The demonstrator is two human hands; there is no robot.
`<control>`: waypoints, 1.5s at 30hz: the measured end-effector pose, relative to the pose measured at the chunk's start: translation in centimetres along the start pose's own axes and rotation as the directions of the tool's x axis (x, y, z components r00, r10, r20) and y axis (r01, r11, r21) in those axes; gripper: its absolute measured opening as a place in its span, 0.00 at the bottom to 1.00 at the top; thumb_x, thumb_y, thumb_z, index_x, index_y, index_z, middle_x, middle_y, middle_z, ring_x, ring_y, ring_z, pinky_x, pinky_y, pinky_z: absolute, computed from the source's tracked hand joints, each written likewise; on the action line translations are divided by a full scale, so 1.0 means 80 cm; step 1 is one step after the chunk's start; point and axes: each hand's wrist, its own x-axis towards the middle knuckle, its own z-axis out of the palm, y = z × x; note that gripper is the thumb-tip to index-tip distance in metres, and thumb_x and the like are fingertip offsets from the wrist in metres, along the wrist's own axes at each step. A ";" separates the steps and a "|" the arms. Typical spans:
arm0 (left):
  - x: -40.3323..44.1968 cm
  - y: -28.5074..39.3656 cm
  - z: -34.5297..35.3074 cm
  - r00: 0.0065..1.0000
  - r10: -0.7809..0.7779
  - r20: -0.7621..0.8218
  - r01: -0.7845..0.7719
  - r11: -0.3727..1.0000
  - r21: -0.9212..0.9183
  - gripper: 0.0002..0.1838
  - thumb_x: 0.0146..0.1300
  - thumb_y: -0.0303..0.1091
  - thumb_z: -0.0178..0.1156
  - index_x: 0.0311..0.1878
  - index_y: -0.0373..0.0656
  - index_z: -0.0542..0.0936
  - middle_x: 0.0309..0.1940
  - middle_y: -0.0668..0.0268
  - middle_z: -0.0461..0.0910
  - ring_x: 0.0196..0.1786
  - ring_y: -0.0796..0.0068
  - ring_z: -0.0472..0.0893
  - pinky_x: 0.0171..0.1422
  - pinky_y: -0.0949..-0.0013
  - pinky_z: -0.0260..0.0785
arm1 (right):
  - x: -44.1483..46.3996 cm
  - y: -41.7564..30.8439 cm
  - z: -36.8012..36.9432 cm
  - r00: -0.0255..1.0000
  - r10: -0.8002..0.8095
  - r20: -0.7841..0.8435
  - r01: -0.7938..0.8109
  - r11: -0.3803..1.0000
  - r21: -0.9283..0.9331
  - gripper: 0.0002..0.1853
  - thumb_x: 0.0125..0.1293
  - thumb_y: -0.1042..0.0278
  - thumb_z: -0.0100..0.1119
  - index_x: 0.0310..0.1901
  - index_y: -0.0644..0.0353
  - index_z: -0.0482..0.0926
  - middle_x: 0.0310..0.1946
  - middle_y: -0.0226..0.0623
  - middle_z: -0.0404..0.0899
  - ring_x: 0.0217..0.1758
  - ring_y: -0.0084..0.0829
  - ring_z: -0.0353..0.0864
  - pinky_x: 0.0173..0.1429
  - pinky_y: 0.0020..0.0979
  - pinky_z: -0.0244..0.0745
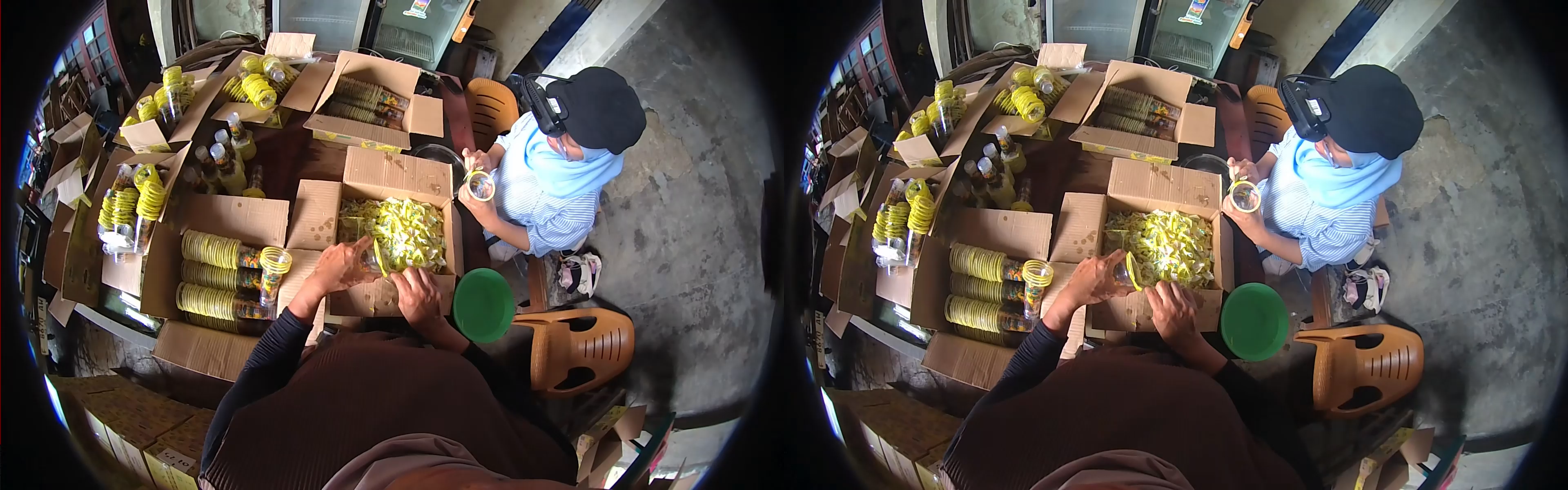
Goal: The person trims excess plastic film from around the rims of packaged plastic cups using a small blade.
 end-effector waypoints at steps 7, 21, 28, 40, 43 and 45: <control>0.007 -0.033 0.024 0.994 -0.032 0.107 0.038 0.998 -0.053 0.48 0.48 0.59 0.73 0.64 0.32 0.69 0.40 0.46 0.82 0.43 0.48 0.84 0.46 0.56 0.76 | -0.003 0.003 0.016 0.995 0.098 0.008 -0.099 0.993 0.061 0.10 0.58 0.76 0.58 0.42 0.55 0.81 0.35 0.33 0.72 0.41 0.35 0.76 0.44 0.38 0.73; -0.003 -0.055 0.036 0.949 0.050 0.312 0.253 0.469 -0.846 0.38 0.59 0.48 0.72 0.64 0.34 0.68 0.46 0.62 0.84 0.41 0.76 0.83 0.46 0.71 0.77 | 0.003 0.011 0.027 0.990 0.134 -0.036 -0.129 0.984 0.122 0.07 0.57 0.75 0.62 0.38 0.57 0.80 0.34 0.35 0.73 0.40 0.38 0.76 0.43 0.39 0.72; -0.003 -0.051 0.026 0.963 0.067 0.262 0.189 0.524 -0.830 0.36 0.57 0.48 0.73 0.61 0.36 0.70 0.42 0.62 0.82 0.38 0.78 0.82 0.41 0.72 0.77 | 0.007 -0.007 0.033 0.888 0.459 0.029 -0.440 0.829 0.346 0.06 0.59 0.76 0.64 0.37 0.56 0.80 0.31 0.38 0.73 0.38 0.44 0.77 0.41 0.41 0.73; -0.007 -0.037 0.040 0.950 -0.016 0.311 0.298 0.334 -0.894 0.31 0.60 0.38 0.71 0.61 0.38 0.68 0.42 0.62 0.82 0.45 0.74 0.82 0.47 0.70 0.78 | -0.005 0.007 0.054 0.843 0.538 0.018 -0.472 0.721 0.508 0.06 0.60 0.78 0.64 0.38 0.59 0.80 0.32 0.36 0.74 0.33 0.42 0.77 0.36 0.39 0.73; -0.003 -0.022 0.051 0.997 -0.014 0.073 0.073 0.407 -0.911 0.32 0.59 0.37 0.72 0.61 0.36 0.68 0.43 0.60 0.81 0.46 0.73 0.81 0.49 0.69 0.76 | -0.006 0.015 0.048 0.810 0.583 0.062 -0.488 0.613 0.622 0.05 0.61 0.76 0.65 0.37 0.62 0.79 0.34 0.39 0.75 0.30 0.41 0.78 0.33 0.33 0.72; -0.002 -0.018 0.042 0.998 -0.057 0.014 0.052 0.740 -0.670 0.34 0.59 0.40 0.72 0.61 0.33 0.68 0.42 0.56 0.80 0.46 0.74 0.80 0.47 0.67 0.74 | -0.006 0.016 0.042 0.825 0.564 0.038 -0.501 0.698 0.512 0.04 0.60 0.77 0.65 0.37 0.60 0.80 0.33 0.38 0.74 0.32 0.41 0.78 0.36 0.36 0.73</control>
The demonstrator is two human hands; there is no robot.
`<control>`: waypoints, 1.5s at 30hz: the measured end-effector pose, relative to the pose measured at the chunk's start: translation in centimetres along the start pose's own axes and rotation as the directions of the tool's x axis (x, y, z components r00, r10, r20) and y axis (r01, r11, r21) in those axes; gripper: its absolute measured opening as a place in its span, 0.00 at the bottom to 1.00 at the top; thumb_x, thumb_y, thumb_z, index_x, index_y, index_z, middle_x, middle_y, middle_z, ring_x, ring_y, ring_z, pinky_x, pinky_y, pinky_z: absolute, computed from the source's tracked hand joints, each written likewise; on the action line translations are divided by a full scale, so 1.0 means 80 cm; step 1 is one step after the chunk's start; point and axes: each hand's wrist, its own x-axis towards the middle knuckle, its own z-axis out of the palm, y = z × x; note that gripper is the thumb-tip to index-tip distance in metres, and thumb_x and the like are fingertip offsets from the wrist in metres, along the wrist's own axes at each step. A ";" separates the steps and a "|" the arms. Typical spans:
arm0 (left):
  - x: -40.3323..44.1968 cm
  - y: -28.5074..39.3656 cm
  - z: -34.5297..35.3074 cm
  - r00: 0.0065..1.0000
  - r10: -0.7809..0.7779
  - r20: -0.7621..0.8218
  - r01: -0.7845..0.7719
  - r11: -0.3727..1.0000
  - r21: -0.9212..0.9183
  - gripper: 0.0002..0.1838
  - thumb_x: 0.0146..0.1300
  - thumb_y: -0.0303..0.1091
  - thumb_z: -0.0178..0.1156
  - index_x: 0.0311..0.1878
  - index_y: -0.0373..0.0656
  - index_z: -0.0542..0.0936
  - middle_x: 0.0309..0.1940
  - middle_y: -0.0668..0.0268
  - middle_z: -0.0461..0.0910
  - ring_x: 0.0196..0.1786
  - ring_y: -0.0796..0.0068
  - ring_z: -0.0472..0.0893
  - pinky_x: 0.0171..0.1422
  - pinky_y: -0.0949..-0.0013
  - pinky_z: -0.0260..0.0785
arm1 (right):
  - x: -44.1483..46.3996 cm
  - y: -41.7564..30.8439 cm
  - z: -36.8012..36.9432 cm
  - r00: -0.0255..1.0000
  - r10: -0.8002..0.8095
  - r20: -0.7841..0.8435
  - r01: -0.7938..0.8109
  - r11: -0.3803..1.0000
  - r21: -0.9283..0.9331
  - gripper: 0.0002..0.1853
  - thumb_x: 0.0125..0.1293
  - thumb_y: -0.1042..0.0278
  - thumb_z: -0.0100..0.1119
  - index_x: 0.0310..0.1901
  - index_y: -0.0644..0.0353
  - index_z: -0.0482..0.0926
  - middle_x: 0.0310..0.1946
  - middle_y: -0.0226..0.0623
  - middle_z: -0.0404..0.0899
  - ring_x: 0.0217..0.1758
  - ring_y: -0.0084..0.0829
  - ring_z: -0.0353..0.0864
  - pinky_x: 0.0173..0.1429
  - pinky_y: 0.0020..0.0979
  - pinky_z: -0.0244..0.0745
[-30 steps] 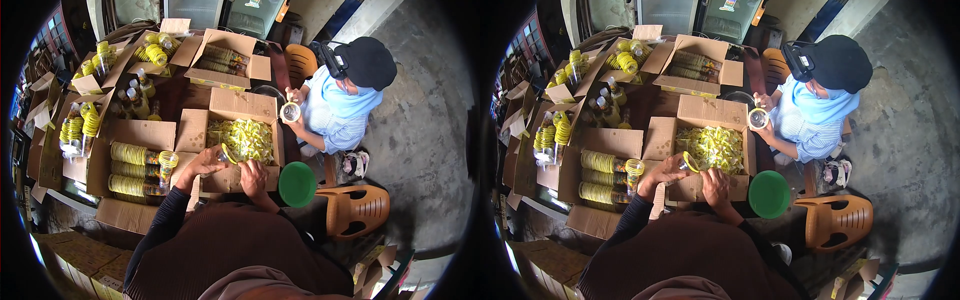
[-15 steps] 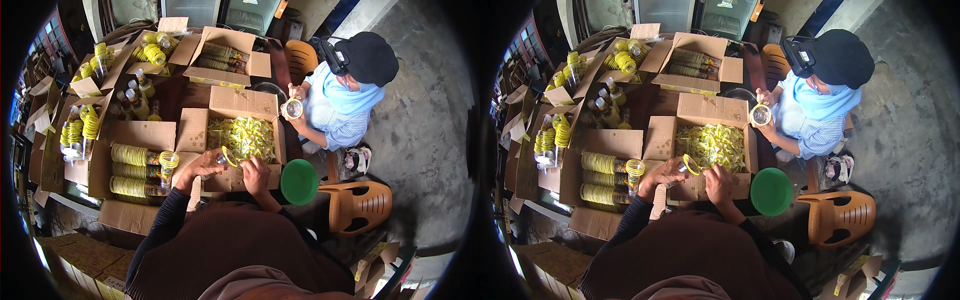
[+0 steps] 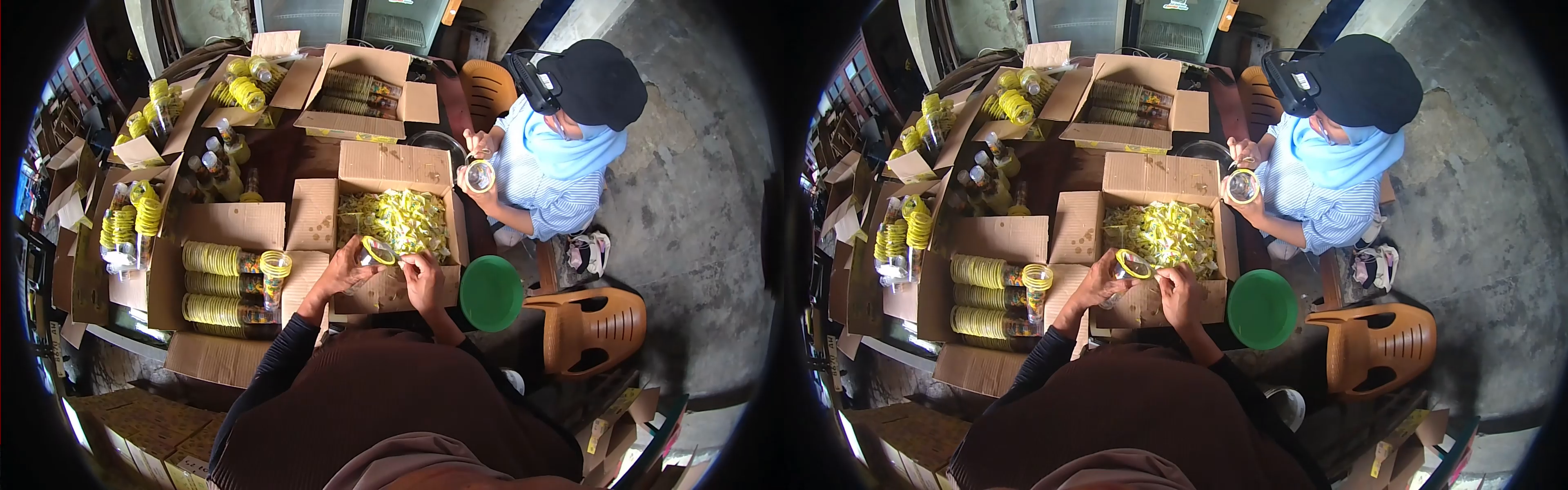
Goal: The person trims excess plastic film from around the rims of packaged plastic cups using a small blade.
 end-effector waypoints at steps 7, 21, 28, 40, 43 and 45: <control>-0.004 0.004 0.008 1.000 0.027 0.006 -0.028 0.969 0.246 0.34 0.56 0.45 0.73 0.54 0.31 0.68 0.38 0.49 0.79 0.41 0.54 0.82 0.46 0.61 0.73 | -0.006 -0.004 -0.010 0.955 -0.292 0.056 0.295 0.902 -0.316 0.06 0.57 0.76 0.62 0.37 0.55 0.82 0.33 0.36 0.73 0.41 0.40 0.76 0.45 0.41 0.73; -0.005 -0.024 0.019 0.994 0.051 -0.094 -0.058 0.996 -0.075 0.28 0.58 0.35 0.72 0.55 0.33 0.69 0.47 0.57 0.78 0.50 0.73 0.76 0.51 0.67 0.71 | -0.004 0.015 -0.008 0.998 0.020 0.058 -0.020 1.000 0.009 0.05 0.58 0.75 0.66 0.37 0.57 0.83 0.30 0.35 0.75 0.34 0.39 0.79 0.37 0.36 0.73; -0.001 0.008 -0.006 0.988 0.156 0.021 -0.156 0.958 0.239 0.27 0.57 0.43 0.72 0.48 0.32 0.72 0.35 0.56 0.76 0.38 0.72 0.74 0.43 0.66 0.70 | -0.001 0.008 -0.023 0.899 -0.387 0.203 0.436 0.830 -0.348 0.07 0.55 0.74 0.63 0.37 0.56 0.83 0.34 0.33 0.73 0.41 0.37 0.76 0.46 0.39 0.74; -0.015 -0.006 -0.002 0.992 -0.116 -0.046 0.120 0.988 0.093 0.24 0.57 0.42 0.72 0.46 0.35 0.74 0.31 0.64 0.77 0.33 0.80 0.69 0.35 0.69 0.66 | -0.008 -0.001 0.008 0.984 -0.148 0.099 0.165 0.968 -0.187 0.08 0.55 0.76 0.62 0.37 0.57 0.80 0.35 0.37 0.74 0.40 0.42 0.77 0.43 0.41 0.73; -0.012 -0.006 -0.013 0.998 -0.044 0.034 0.048 0.994 -0.099 0.24 0.56 0.41 0.73 0.47 0.36 0.74 0.32 0.66 0.78 0.36 0.82 0.71 0.39 0.70 0.69 | -0.002 0.003 0.001 0.874 -0.442 0.203 0.486 0.815 -0.315 0.06 0.55 0.76 0.64 0.35 0.56 0.80 0.31 0.37 0.74 0.39 0.42 0.78 0.40 0.41 0.73; -0.009 -0.009 -0.017 0.979 -0.177 0.099 0.182 0.983 -0.040 0.24 0.56 0.39 0.73 0.49 0.36 0.75 0.34 0.67 0.78 0.40 0.82 0.73 0.45 0.71 0.70 | -0.003 0.000 0.003 0.898 -0.404 0.173 0.439 0.844 -0.307 0.06 0.56 0.76 0.64 0.35 0.56 0.80 0.31 0.37 0.74 0.39 0.42 0.78 0.40 0.41 0.73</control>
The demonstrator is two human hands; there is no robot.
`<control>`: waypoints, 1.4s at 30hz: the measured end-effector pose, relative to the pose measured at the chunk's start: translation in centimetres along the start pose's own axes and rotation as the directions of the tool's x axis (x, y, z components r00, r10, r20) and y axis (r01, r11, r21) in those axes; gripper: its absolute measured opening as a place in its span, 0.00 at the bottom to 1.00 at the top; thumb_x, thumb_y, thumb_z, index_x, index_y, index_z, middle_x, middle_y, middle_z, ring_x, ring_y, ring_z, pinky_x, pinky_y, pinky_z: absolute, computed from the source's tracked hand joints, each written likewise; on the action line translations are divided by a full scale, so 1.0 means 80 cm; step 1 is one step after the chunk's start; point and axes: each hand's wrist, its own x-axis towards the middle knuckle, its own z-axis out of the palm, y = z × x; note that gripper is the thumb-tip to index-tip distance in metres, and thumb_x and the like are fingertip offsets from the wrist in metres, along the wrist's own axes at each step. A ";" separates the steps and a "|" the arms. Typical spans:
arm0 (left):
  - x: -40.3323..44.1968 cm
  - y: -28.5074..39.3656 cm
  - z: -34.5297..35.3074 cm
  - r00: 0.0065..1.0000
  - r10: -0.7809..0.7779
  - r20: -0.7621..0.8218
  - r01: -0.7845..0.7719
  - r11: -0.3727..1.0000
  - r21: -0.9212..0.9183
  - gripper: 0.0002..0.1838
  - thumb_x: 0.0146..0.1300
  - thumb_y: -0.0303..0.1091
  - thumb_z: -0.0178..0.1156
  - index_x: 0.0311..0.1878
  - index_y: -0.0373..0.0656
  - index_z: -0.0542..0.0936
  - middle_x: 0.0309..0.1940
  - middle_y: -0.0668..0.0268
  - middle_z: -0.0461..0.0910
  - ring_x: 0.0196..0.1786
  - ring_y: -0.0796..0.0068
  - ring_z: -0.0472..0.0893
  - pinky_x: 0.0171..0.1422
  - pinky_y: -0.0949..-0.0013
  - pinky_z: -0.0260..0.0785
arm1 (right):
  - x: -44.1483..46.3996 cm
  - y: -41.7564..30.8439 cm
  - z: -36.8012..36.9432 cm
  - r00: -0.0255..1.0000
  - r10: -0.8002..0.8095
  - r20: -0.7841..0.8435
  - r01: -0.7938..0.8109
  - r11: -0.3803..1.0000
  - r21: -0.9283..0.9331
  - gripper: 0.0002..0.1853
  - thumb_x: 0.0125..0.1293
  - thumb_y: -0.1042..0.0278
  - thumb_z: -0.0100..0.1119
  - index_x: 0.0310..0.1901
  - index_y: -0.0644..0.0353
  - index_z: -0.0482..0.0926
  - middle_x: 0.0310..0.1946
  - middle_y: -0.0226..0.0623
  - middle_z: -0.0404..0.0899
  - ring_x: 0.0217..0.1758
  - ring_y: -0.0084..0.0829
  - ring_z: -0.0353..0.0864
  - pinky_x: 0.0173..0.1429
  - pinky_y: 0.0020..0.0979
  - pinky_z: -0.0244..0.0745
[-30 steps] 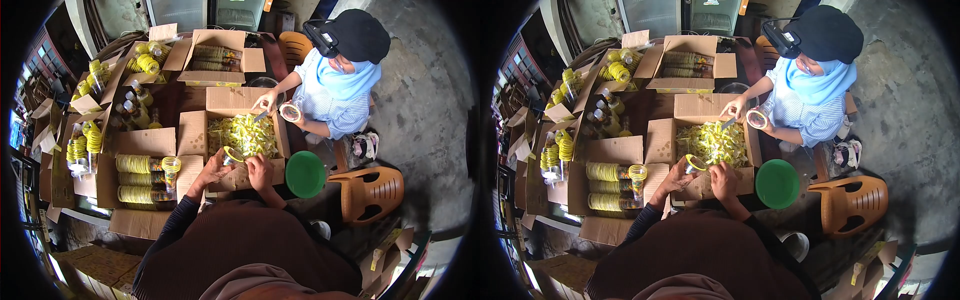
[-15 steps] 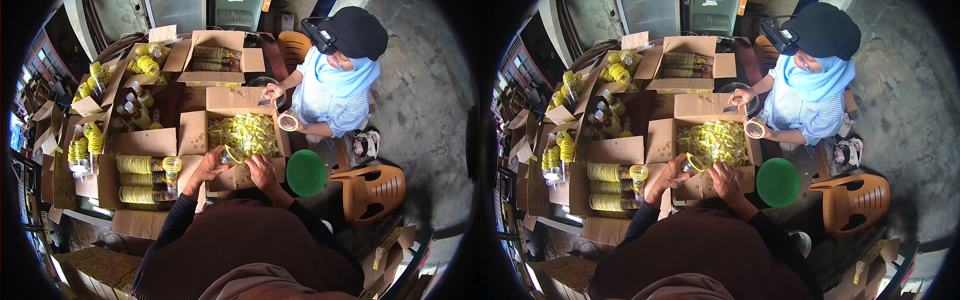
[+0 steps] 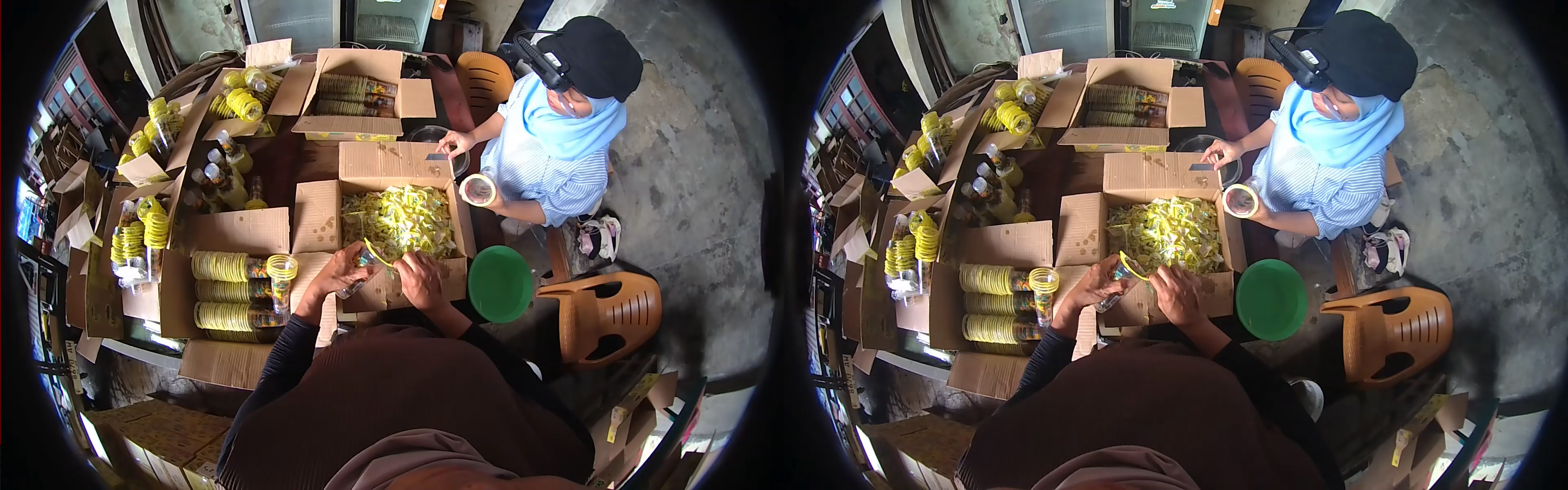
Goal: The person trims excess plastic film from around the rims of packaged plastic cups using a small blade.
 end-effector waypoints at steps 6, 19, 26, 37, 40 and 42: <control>0.001 0.002 0.006 0.998 -0.014 -0.058 0.009 0.995 -0.099 0.22 0.57 0.38 0.73 0.48 0.36 0.76 0.37 0.68 0.78 0.41 0.82 0.73 0.45 0.71 0.70 | -0.001 -0.003 0.024 0.893 0.448 0.046 -0.443 0.854 0.273 0.05 0.56 0.76 0.62 0.35 0.56 0.79 0.33 0.36 0.73 0.39 0.39 0.76 0.42 0.40 0.73; 0.009 -0.025 -0.002 0.993 0.005 0.118 0.046 0.903 -0.426 0.38 0.62 0.51 0.69 0.65 0.34 0.70 0.53 0.64 0.77 0.51 0.77 0.77 0.58 0.70 0.71 | 0.008 0.001 0.008 0.957 0.290 0.000 -0.288 0.952 0.106 0.02 0.60 0.74 0.61 0.35 0.56 0.79 0.33 0.36 0.74 0.38 0.41 0.77 0.41 0.40 0.73; 0.003 -0.016 0.003 0.986 0.168 0.022 -0.147 0.917 -0.371 0.41 0.60 0.52 0.70 0.66 0.36 0.63 0.55 0.61 0.74 0.60 0.71 0.74 0.64 0.65 0.68 | 0.018 0.020 -0.001 0.940 0.330 0.093 -0.342 0.899 0.273 0.03 0.60 0.72 0.65 0.34 0.59 0.81 0.33 0.37 0.77 0.39 0.41 0.80 0.41 0.38 0.74; 0.004 -0.052 0.011 0.998 0.058 0.001 -0.054 0.926 -0.374 0.46 0.60 0.46 0.72 0.72 0.35 0.56 0.64 0.60 0.67 0.63 0.74 0.70 0.68 0.68 0.65 | 0.009 0.011 -0.016 0.999 -0.017 0.046 0.020 0.998 -0.055 0.07 0.54 0.77 0.60 0.36 0.57 0.81 0.35 0.33 0.73 0.43 0.36 0.76 0.47 0.38 0.72; 0.002 -0.028 0.003 0.995 -0.015 0.101 0.051 0.930 -0.365 0.43 0.64 0.35 0.69 0.75 0.39 0.54 0.64 0.63 0.67 0.62 0.76 0.70 0.66 0.71 0.65 | 0.006 0.002 -0.005 1.000 0.023 -0.015 -0.023 0.999 -0.045 0.06 0.55 0.77 0.61 0.35 0.56 0.80 0.36 0.34 0.73 0.42 0.37 0.76 0.46 0.39 0.72; 0.000 -0.031 0.004 0.996 -0.024 0.081 0.056 0.910 -0.412 0.41 0.63 0.35 0.69 0.73 0.40 0.57 0.63 0.64 0.68 0.60 0.77 0.71 0.64 0.72 0.67 | 0.007 -0.006 0.001 0.976 0.214 -0.042 -0.212 0.976 0.050 0.06 0.55 0.76 0.62 0.35 0.56 0.80 0.34 0.34 0.73 0.41 0.38 0.76 0.44 0.40 0.73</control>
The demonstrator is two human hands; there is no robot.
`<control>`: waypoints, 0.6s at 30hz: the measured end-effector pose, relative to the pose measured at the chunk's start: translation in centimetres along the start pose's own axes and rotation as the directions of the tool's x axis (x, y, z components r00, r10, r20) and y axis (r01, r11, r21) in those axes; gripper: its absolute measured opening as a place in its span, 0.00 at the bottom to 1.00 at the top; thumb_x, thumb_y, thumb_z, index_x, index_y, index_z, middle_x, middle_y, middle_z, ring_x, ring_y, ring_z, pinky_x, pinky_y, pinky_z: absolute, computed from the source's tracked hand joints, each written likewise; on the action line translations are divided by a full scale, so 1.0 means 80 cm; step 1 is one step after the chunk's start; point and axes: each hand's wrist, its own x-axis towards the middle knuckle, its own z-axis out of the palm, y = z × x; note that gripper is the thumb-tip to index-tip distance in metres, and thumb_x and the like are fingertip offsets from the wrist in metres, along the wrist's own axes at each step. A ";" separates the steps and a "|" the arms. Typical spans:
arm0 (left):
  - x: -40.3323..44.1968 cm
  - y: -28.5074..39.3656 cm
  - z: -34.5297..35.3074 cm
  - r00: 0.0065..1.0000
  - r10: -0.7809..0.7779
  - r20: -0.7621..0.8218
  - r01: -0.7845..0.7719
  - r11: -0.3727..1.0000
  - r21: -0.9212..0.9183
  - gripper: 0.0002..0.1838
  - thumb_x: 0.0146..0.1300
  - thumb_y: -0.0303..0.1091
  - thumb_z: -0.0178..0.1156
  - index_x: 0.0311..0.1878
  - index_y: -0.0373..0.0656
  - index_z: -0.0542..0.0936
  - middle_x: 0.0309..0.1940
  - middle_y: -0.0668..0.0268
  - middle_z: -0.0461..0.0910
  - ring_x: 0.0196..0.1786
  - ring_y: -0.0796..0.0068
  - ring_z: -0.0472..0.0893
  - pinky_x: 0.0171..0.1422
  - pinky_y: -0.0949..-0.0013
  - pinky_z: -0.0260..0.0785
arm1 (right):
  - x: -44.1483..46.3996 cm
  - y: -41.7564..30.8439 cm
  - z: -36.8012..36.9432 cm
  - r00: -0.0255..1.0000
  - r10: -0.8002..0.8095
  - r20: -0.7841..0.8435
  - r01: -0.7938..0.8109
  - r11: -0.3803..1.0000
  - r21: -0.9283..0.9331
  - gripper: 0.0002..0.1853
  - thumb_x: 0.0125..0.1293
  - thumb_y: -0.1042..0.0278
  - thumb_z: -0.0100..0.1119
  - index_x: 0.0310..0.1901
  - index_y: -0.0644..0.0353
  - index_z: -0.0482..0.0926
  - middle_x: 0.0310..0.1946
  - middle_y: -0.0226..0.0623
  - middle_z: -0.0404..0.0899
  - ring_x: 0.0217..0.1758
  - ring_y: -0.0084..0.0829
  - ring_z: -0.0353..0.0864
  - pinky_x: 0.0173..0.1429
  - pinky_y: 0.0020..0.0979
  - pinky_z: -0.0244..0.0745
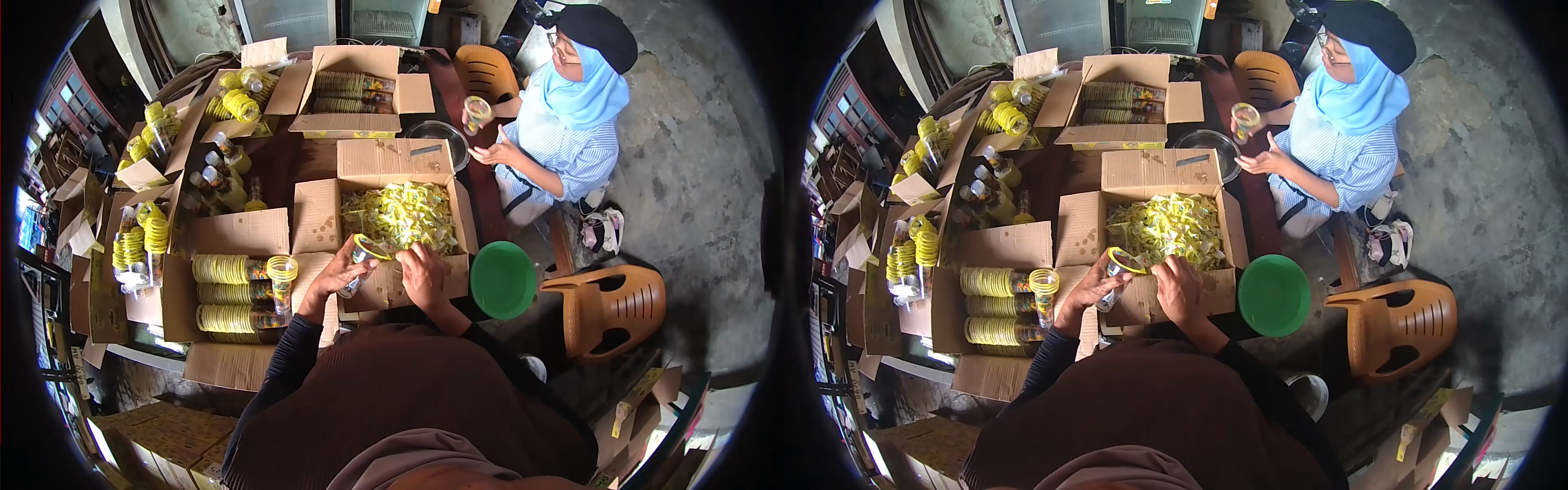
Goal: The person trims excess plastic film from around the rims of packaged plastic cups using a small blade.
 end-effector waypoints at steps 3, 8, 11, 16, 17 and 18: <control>-0.001 0.007 0.008 0.999 0.013 -0.043 -0.013 1.000 0.010 0.36 0.63 0.35 0.70 0.69 0.42 0.62 0.57 0.66 0.72 0.53 0.79 0.74 0.56 0.73 0.70 | -0.002 -0.004 0.008 0.969 0.240 0.054 -0.246 0.957 0.156 0.06 0.55 0.76 0.64 0.35 0.56 0.80 0.33 0.34 0.73 0.41 0.38 0.77 0.44 0.39 0.73; -0.006 0.020 0.015 0.997 -0.012 -0.073 0.011 1.000 -0.018 0.29 0.63 0.37 0.70 0.63 0.44 0.67 0.45 0.70 0.77 0.40 0.82 0.76 0.43 0.75 0.71 | 0.005 0.008 0.001 0.996 0.085 0.038 -0.090 0.982 0.167 0.04 0.58 0.75 0.63 0.35 0.56 0.80 0.32 0.36 0.73 0.39 0.41 0.77 0.42 0.41 0.73; -0.007 0.025 0.019 0.993 -0.054 -0.108 0.055 0.999 0.000 0.28 0.64 0.38 0.69 0.62 0.45 0.67 0.40 0.71 0.78 0.38 0.82 0.76 0.41 0.75 0.70 | 0.006 0.000 -0.007 0.992 -0.124 -0.033 0.124 0.992 0.010 0.03 0.60 0.75 0.62 0.35 0.57 0.80 0.31 0.38 0.73 0.37 0.43 0.77 0.41 0.42 0.74; -0.001 0.017 0.024 0.995 -0.064 -0.072 0.060 0.997 -0.052 0.29 0.64 0.40 0.69 0.62 0.43 0.66 0.41 0.68 0.78 0.40 0.81 0.78 0.42 0.74 0.72 | 0.002 0.003 0.010 0.983 0.182 -0.028 -0.174 0.969 0.173 0.03 0.61 0.74 0.63 0.35 0.60 0.80 0.31 0.41 0.75 0.34 0.43 0.78 0.39 0.42 0.74; 0.001 0.013 0.026 0.995 -0.061 -0.074 0.058 0.997 -0.052 0.29 0.64 0.40 0.69 0.62 0.43 0.66 0.41 0.68 0.78 0.40 0.81 0.78 0.42 0.74 0.72 | 0.002 0.007 0.014 0.983 0.179 -0.028 -0.171 0.970 0.174 0.03 0.61 0.74 0.63 0.35 0.60 0.80 0.31 0.41 0.75 0.34 0.43 0.78 0.39 0.42 0.74; 0.001 0.009 0.026 0.994 -0.025 -0.110 0.021 0.999 -0.039 0.30 0.65 0.40 0.68 0.63 0.43 0.64 0.44 0.67 0.78 0.41 0.80 0.79 0.43 0.73 0.72 | 0.000 0.011 0.020 0.976 0.218 -0.023 -0.204 0.942 0.265 0.04 0.60 0.73 0.64 0.36 0.60 0.80 0.31 0.41 0.75 0.34 0.43 0.78 0.39 0.41 0.74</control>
